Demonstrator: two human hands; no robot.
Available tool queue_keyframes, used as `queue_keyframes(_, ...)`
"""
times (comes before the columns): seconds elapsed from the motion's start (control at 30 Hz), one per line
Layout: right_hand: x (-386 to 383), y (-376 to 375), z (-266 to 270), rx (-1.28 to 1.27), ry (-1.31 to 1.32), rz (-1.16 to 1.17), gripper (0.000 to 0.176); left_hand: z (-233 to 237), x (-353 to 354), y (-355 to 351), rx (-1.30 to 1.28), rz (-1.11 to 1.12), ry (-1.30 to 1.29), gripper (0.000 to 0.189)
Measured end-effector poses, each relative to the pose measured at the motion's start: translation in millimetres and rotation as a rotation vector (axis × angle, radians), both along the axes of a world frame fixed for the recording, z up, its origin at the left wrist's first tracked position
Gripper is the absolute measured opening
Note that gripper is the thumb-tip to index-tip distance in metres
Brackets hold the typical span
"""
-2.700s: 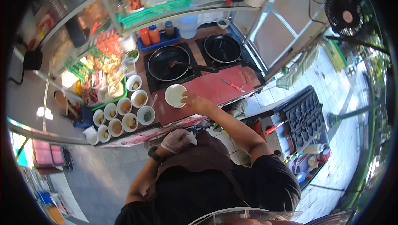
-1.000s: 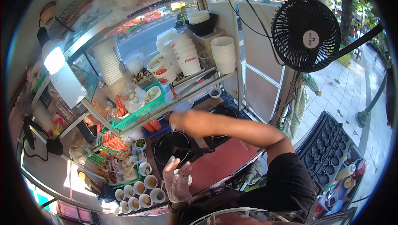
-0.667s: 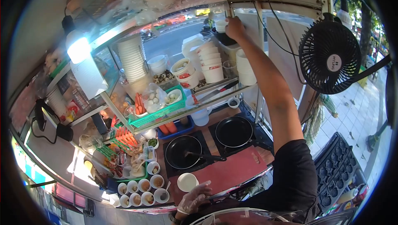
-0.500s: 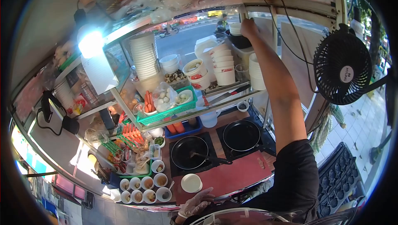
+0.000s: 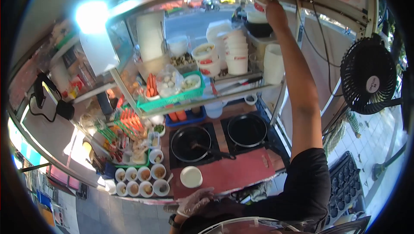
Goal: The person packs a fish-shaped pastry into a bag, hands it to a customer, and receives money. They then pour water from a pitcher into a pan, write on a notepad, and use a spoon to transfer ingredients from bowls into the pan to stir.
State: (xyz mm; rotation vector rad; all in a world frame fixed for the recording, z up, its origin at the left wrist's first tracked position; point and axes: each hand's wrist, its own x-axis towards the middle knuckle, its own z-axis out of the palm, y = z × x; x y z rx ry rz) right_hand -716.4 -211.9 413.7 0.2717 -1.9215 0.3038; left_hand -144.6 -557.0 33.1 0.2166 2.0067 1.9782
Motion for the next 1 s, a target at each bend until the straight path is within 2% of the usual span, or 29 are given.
queue_keyframes(0.07,70.0,-5.9,-22.1,0.088,0.129,0.251,0.022,9.7,-0.8,3.0,-0.04,-0.005,-0.026,0.054)
queue_keyframes(0.13,175.2,-17.1,-66.2,0.127,0.033,0.43,0.021,3.2,2.3,4.1,-0.059,0.029,-0.035,0.048)
queue_keyframes(0.17,229.5,-17.5,-99.5,0.15,-0.163,0.51,0.019,12.1,1.5,5.8,-0.182,0.05,0.099,0.045)
queue_keyframes(0.2,275.9,-14.7,-135.6,0.115,-0.493,0.6,0.017,-4.7,2.7,1.8,-0.252,0.085,0.172,0.046)
queue_keyframes(0.23,312.9,-13.6,-174.6,0.355,-0.709,0.359,0.017,-1.0,1.7,-1.8,-0.348,0.086,0.186,0.049)
queue_keyframes(0.27,334.4,-0.5,-228.4,0.533,-0.699,0.441,0.016,-3.5,1.7,-2.5,-0.377,0.152,0.247,0.052)
queue_keyframes(0.33,381.2,-1.3,-292.4,0.194,-1.06,0.631,0.028,-11.0,1.4,-10.1,-0.507,0.234,0.163,0.053)
queue_keyframes(0.37,389.3,-0.5,-336.1,0.157,-1.137,0.546,0.031,-15.7,-0.1,-15.4,-0.507,0.239,0.156,0.053)
queue_keyframes(0.43,404.5,0.6,-402.2,0.141,-1.167,0.466,0.028,-26.5,-0.6,-26.1,-0.666,0.248,0.133,0.05)
queue_keyframes(0.47,409.6,-1.8,-426.0,0.132,-1.183,0.459,0.028,-30.5,0.2,-32.6,-0.667,0.233,0.12,0.05)
queue_keyframes(0.53,424.7,-0.8,-462.3,0.087,-1.059,0.529,0.03,-37.6,-0.4,-41.3,-0.589,0.109,0.255,0.049)
queue_keyframes(0.57,438.0,-1.8,-473.5,-0.046,-1.109,0.494,0.038,-31.9,-0.8,-44.3,-0.644,0.016,0.303,0.047)
queue_keyframes(0.6,447.2,-6.2,-466.8,-0.019,-1.015,0.495,0.045,-28.2,1.7,-46.5,-0.646,-0.001,0.287,0.047)
queue_keyframes(0.67,473.0,-22.1,-440.0,-0.234,-1.138,0.378,0.046,-22.1,12.5,-51.9,-0.567,-0.091,0.318,0.046)
queue_keyframes(0.7,486.3,-29.0,-442.2,-0.303,-1.131,0.323,0.043,-27.8,18.0,-58.4,-0.523,-0.163,0.25,0.045)
queue_keyframes(0.73,498.5,-32.8,-446.5,-0.364,-1.118,0.274,0.04,-37.7,29.8,-63.1,-0.538,-0.143,0.23,0.045)
queue_keyframes(0.77,508.0,-38.4,-455.1,-0.323,-1.032,0.276,0.029,-49.1,41.3,-67.5,-0.517,-0.162,0.25,0.044)
queue_keyframes(0.8,521.2,-59.7,-447.0,-0.315,-1.042,0.316,0.029,-52.6,52.6,-73.0,-0.497,-0.172,0.271,0.043)
queue_keyframes(0.87,552.1,-98.3,-429.4,-0.356,-1.171,0.552,0.025,-55.6,79.2,-86.0,-0.511,-0.173,0.199,0.039)
queue_keyframes(0.93,574.2,-136.1,-443.2,-0.33,-1.315,0.726,0.023,-57.7,103.9,-111.8,-0.52,-0.17,0.129,0.035)
queue_keyframes(1.0,588.1,-185.7,-432.1,-0.433,-1.714,0.941,0.01,-68.0,123.6,-142.5,-0.468,-0.039,0.072,0.028)
